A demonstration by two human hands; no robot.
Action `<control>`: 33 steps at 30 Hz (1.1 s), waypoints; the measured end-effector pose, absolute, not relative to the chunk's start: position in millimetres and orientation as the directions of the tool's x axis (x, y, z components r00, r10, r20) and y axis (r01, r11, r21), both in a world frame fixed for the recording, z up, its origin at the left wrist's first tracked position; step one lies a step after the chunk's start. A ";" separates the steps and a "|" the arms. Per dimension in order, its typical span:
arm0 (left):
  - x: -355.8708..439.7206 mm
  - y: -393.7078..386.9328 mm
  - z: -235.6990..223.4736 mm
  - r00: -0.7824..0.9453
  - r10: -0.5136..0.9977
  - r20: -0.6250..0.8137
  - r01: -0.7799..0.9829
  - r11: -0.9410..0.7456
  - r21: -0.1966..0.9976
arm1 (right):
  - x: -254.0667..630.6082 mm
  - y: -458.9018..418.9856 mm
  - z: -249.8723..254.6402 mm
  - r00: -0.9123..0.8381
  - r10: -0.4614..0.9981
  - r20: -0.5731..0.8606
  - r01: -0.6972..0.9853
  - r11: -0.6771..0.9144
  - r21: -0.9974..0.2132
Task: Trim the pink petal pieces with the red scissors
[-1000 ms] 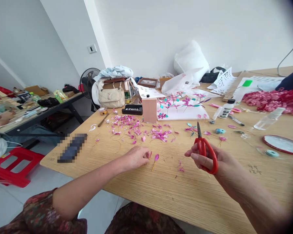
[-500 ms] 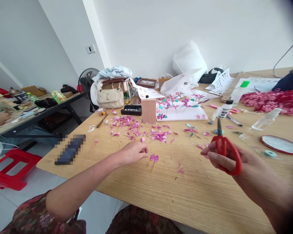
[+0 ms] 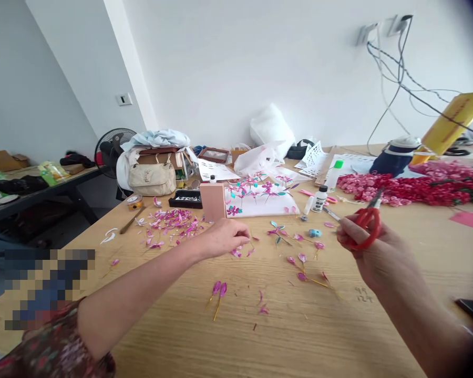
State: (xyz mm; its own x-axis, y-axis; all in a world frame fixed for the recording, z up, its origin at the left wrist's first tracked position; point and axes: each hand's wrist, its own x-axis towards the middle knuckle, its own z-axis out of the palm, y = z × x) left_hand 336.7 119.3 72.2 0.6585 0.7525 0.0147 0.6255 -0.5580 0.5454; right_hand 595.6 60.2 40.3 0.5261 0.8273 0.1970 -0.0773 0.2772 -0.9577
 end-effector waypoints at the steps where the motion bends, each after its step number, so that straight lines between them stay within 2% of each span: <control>1: 344.6 126.0 71.5 0.663 0.749 0.003 0.632 -0.561 0.534 | 596.1 65.8 37.9 0.527 0.825 0.203 -0.071 0.281 -0.957; 13: 419.0 171.4 49.6 0.791 0.599 -0.123 0.578 -0.668 0.469 | 606.6 75.6 9.7 0.638 0.728 0.250 0.097 0.245 -0.965; 23: 426.2 207.4 48.0 0.673 0.726 -0.144 0.718 -0.592 0.366 | 613.8 72.4 13.3 0.650 0.714 0.262 0.115 0.249 -0.962; 29: 437.5 222.0 39.3 0.663 0.726 -0.183 0.741 -0.601 0.301 | 614.6 71.1 12.8 0.640 0.718 0.274 0.138 0.243 -0.960; 33: 432.6 213.3 48.8 0.696 0.696 -0.175 0.713 -0.644 0.277 | 614.1 70.5 12.5 0.638 0.718 0.280 0.163 0.230 -0.959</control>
